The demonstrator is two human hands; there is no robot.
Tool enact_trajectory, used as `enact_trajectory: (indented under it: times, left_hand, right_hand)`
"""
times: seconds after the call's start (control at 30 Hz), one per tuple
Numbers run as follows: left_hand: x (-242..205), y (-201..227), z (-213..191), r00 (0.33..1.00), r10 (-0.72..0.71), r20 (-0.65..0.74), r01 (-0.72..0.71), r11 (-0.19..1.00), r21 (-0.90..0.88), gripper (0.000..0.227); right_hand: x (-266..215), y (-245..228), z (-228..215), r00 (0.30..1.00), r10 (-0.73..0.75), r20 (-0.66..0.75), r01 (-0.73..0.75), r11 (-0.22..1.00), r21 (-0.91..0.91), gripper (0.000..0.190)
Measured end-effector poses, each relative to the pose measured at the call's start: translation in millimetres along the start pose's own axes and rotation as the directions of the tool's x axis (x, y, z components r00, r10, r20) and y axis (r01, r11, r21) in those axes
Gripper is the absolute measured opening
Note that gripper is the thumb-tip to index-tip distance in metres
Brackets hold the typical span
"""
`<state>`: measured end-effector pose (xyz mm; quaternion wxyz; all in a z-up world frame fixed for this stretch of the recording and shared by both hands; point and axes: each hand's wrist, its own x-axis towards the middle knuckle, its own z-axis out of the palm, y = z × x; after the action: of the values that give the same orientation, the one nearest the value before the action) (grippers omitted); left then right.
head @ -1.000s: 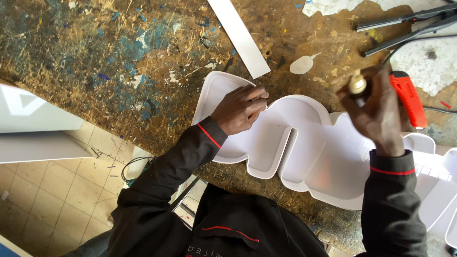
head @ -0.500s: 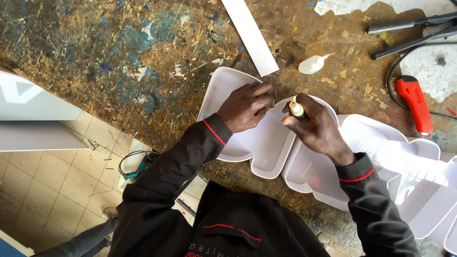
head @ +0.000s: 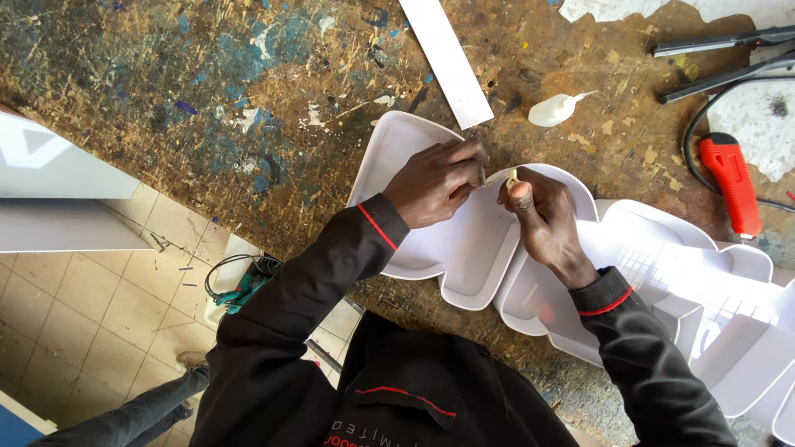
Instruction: The person applies glue to the edges of white plastic components and presses them together. They use a heat gun to warm the joints and a utility knife to trim excess material, then place a cardboard template over the assembly.
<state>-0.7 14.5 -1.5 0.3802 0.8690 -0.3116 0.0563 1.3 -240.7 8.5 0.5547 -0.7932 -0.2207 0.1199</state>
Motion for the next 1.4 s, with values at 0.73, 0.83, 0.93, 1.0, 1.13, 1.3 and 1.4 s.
enact_trajectory:
  times: [0.73, 0.83, 0.93, 1.0, 1.13, 1.3, 1.4]
  left_hand:
    - [0, 3, 0, 0.999, -0.039, 0.007, 0.039, 0.999, -0.031, 0.013]
    - [0, 1, 1, 1.000, -0.031, 0.000, 0.031, 0.999, -0.029, 0.014]
    - [0, 2, -1, 1.000, -0.024, -0.004, 0.023, 0.999, -0.037, 0.014]
    - [0, 2, -1, 1.000, -0.021, -0.002, 0.021, 0.999, -0.032, 0.014]
    - [0, 4, -3, 1.000, -0.024, -0.005, 0.024, 0.998, -0.050, 0.015]
    - [1, 4, -3, 1.000, -0.021, -0.008, 0.021, 0.998, -0.051, 0.015]
    - [1, 4, -1, 1.000, -0.020, -0.014, 0.019, 0.999, -0.049, 0.015]
  right_hand:
    - [2, -7, 6, 0.983, -0.180, -0.042, 0.171, 0.970, -0.176, 0.050]
    - [2, -9, 8, 0.983, -0.181, -0.040, 0.173, 0.973, -0.150, 0.050]
    - [4, -8, 9, 0.982, -0.186, -0.045, 0.179, 0.976, -0.125, 0.054]
    - [3, -9, 8, 0.982, -0.184, -0.039, 0.177, 0.973, -0.148, 0.052]
    - [2, 6, 9, 0.984, -0.172, -0.037, 0.165, 0.977, -0.135, 0.051]
    - [4, -8, 7, 0.985, -0.172, -0.020, 0.168, 0.977, -0.130, 0.048]
    - [6, 0, 7, 0.986, -0.169, 0.012, 0.169, 0.980, -0.100, 0.048]
